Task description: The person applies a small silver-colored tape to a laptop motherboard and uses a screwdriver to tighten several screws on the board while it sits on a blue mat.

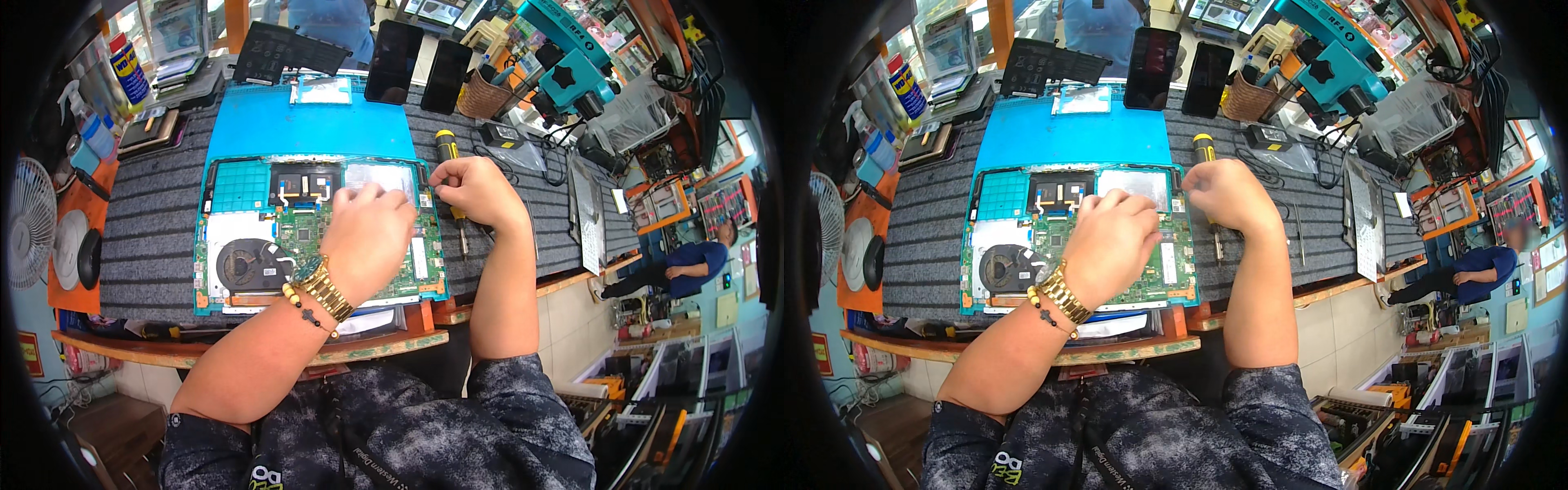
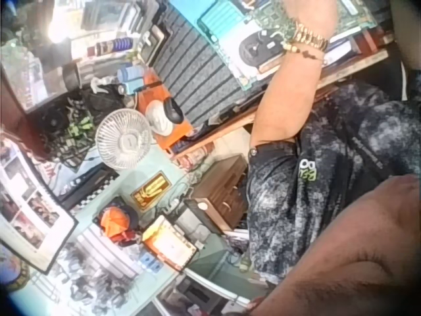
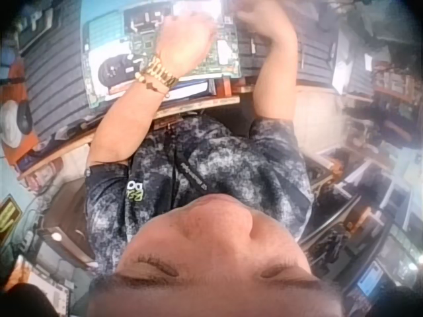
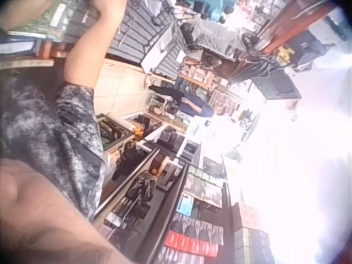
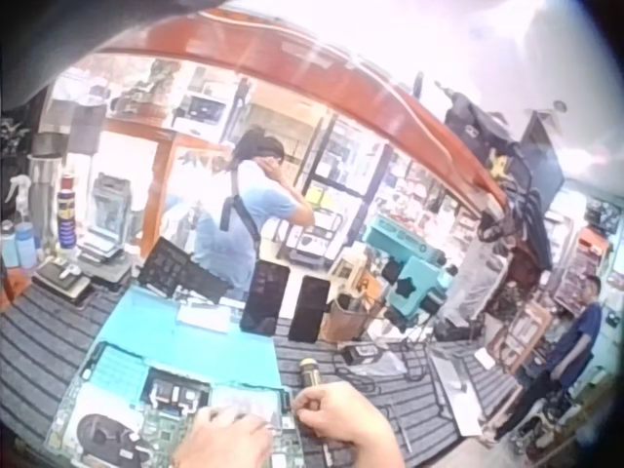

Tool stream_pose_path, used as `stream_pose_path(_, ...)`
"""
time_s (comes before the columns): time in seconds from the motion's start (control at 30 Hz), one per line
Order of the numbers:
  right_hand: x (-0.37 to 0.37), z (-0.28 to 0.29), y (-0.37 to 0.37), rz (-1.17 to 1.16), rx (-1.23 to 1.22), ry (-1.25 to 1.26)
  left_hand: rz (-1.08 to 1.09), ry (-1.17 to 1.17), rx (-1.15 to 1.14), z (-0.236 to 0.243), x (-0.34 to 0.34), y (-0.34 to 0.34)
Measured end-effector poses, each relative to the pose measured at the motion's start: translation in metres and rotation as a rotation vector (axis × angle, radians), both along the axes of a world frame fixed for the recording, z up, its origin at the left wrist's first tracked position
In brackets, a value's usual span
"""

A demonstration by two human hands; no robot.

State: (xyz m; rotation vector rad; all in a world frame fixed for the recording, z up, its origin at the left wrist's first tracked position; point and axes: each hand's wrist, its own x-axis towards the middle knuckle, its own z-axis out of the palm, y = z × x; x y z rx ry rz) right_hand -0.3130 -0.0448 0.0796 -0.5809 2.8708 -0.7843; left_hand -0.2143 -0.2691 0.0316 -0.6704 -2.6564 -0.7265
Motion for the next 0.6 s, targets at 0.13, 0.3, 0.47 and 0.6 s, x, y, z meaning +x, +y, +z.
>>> stream_pose_path(0.13, 0.003, 0.0, -0.003, 0.004, 0.032, 0.041, -0.123, 0.046, -0.048, -0.006, 0.001, 0.006)
stream_pose_path(0.3, 0.003, -0.002, -0.007, 0.005, 0.044, 0.071, -0.136, -0.018, -0.122, -0.01, -0.001, 0.011)
stream_pose_path(0.47, 0.002, -0.006, -0.008, 0.01, 0.041, 0.099, -0.124, -0.042, -0.145, -0.01, -0.002, 0.011)
stream_pose_path(0.6, 0.001, -0.008, -0.01, 0.007, 0.054, 0.087, -0.125, -0.051, -0.132, -0.01, -0.002, 0.011)
